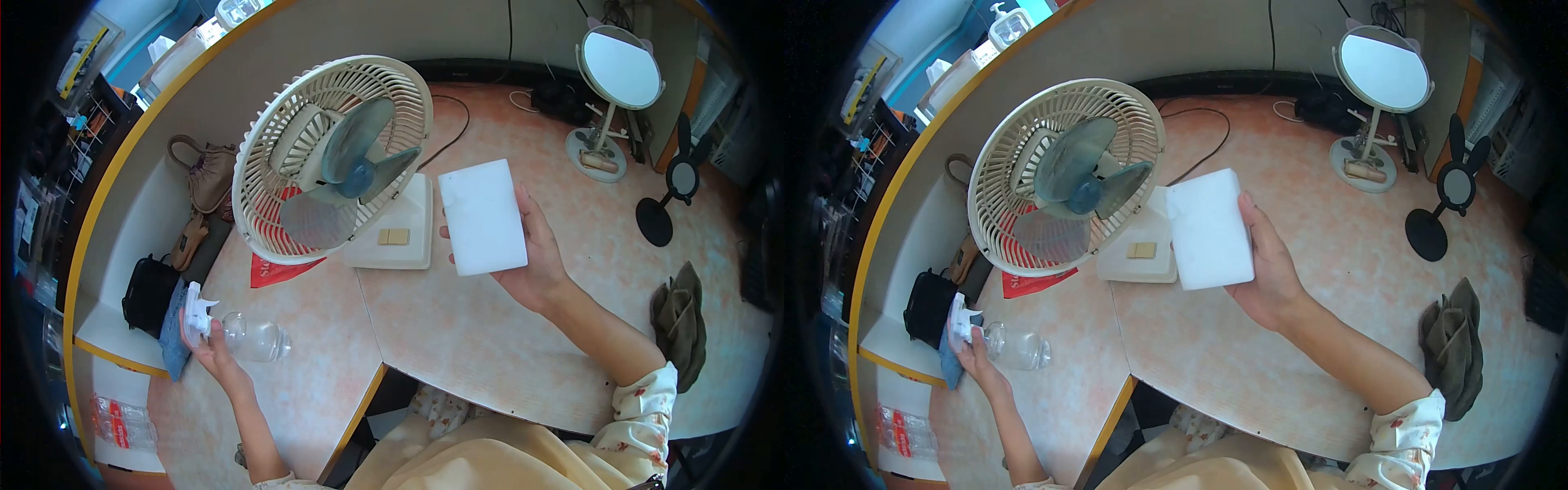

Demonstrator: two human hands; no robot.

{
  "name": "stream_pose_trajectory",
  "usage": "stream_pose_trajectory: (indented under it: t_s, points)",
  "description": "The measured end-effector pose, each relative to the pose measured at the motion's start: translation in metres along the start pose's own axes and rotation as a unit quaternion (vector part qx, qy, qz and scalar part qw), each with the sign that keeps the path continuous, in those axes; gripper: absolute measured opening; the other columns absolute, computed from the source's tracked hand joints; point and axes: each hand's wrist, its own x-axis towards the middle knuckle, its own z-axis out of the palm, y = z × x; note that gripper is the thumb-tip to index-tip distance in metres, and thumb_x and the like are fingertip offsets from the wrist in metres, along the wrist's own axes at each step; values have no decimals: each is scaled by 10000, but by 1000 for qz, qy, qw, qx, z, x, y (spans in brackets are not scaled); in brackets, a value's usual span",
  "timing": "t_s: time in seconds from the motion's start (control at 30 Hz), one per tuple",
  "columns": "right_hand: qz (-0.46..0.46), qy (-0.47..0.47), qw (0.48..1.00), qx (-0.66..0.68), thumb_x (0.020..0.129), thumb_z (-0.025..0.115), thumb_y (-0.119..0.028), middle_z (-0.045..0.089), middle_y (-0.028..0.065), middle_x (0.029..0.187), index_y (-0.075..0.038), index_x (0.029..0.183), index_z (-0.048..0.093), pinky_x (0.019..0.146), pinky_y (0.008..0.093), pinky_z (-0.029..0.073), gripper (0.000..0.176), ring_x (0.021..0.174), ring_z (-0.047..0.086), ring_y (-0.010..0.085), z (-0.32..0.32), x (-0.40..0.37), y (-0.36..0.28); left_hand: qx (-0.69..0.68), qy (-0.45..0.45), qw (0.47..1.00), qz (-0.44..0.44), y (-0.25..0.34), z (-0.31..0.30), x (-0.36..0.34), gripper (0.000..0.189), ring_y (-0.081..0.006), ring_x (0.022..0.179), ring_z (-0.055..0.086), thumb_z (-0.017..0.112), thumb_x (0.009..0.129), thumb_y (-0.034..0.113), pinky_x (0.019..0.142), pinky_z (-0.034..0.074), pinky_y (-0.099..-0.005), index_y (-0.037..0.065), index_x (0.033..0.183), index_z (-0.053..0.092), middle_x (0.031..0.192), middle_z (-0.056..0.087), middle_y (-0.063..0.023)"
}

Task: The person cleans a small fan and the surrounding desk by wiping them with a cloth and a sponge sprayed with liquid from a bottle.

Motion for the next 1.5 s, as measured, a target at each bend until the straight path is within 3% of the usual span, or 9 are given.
stream_pose_trajectory:
  t_s: [0.17, 0.27, 0.33, 0.47, 0.6, 0.7, 0.87, 1.2, 1.5]
  points:
    - [8, 24, 999, -24, 983, 325, -503, 569, 110, 1252, -64, 1358, 431, 952, 403, 461, 587, 1136, 573, 267, 3, -3, 9, 151, 105, 973, 140, -4, -28, -43, 413, -241, 1168, 443, 537, 956, 267, 1020, 330, -377, -11, 1241, 426, 1290, 438, -131]
    - [-36, 6, 996, -82, 970, 396, -483, 543, 97, 1251, -59, 1363, 393, 963, 370, 443, 578, 1148, 543, 235, 14, -4, 17, 127, -6, 945, 303, 21, -8, -76, 454, -285, 1125, 442, 566, 909, 300, 1006, 327, -428, 1, 1220, 425, 1219, 430, -154]
    - [-99, -10, 986, -136, 963, 460, -441, 516, 99, 1250, -53, 1368, 377, 967, 349, 423, 567, 1154, 515, 216, 27, -5, 29, 57, -150, 932, 326, 33, 11, -84, 544, -327, 1189, 422, 574, 885, 343, 1034, 311, -454, -9, 1261, 398, 1280, 403, -194]
    - [-288, -46, 923, -252, 931, 592, -318, 460, 134, 1267, -35, 1377, 364, 981, 352, 390, 575, 1183, 465, 235, 54, -2, 64, -102, -259, 925, 258, 88, 112, -77, 664, -326, 1418, 215, 520, 926, 373, 1154, 139, -460, -17, 1409, 286, 1514, 216, -221]
    - [-486, -69, 771, -406, 860, 692, -273, 431, 184, 1298, -47, 1391, 358, 994, 397, 380, 667, 1193, 446, 311, 57, 12, 78, -175, -232, 939, 182, 98, 155, -63, 651, -310, 1432, 174, 406, 979, 400, 1161, 113, -435, -7, 1455, 228, 1539, 173, -197]
    - [-532, -56, 727, -431, 797, 742, -287, 428, 208, 1308, -80, 1377, 410, 984, 419, 380, 699, 1185, 437, 360, 60, 23, 84, -207, -243, 944, 86, 101, 161, -55, 644, -274, 1414, 209, 339, 1004, 417, 1154, 135, -400, -23, 1459, 217, 1523, 199, -192]
    - [-585, -44, 675, -447, 741, 769, -299, 433, 200, 1320, -125, 1319, 512, 956, 434, 375, 656, 1170, 445, 348, 66, 39, 90, -318, -253, 907, -110, 100, 162, -53, 646, -216, 1217, 473, 348, 990, 518, 1035, 351, -356, 10, 1389, 363, 1327, 479, -136]
    - [-618, 14, 569, -543, 617, 800, -234, 499, 125, 1284, -159, 1250, 587, 892, 428, 371, 672, 1104, 478, 302, 71, 58, 96, -376, -197, 890, -169, 98, 160, -57, 611, -219, 1191, 498, 332, 989, 518, 1010, 364, -367, 5, 1287, 479, 1278, 531, -136]
    - [-556, -6, 567, -608, 642, 792, -235, 517, 126, 1268, -145, 1248, 589, 878, 421, 378, 646, 1090, 479, 301, 37, 43, 96, -394, -204, 883, -153, 96, 164, -56, 649, -252, 1234, 458, 345, 974, 534, 1056, 312, -366, -16, 1298, 456, 1314, 501, -159]
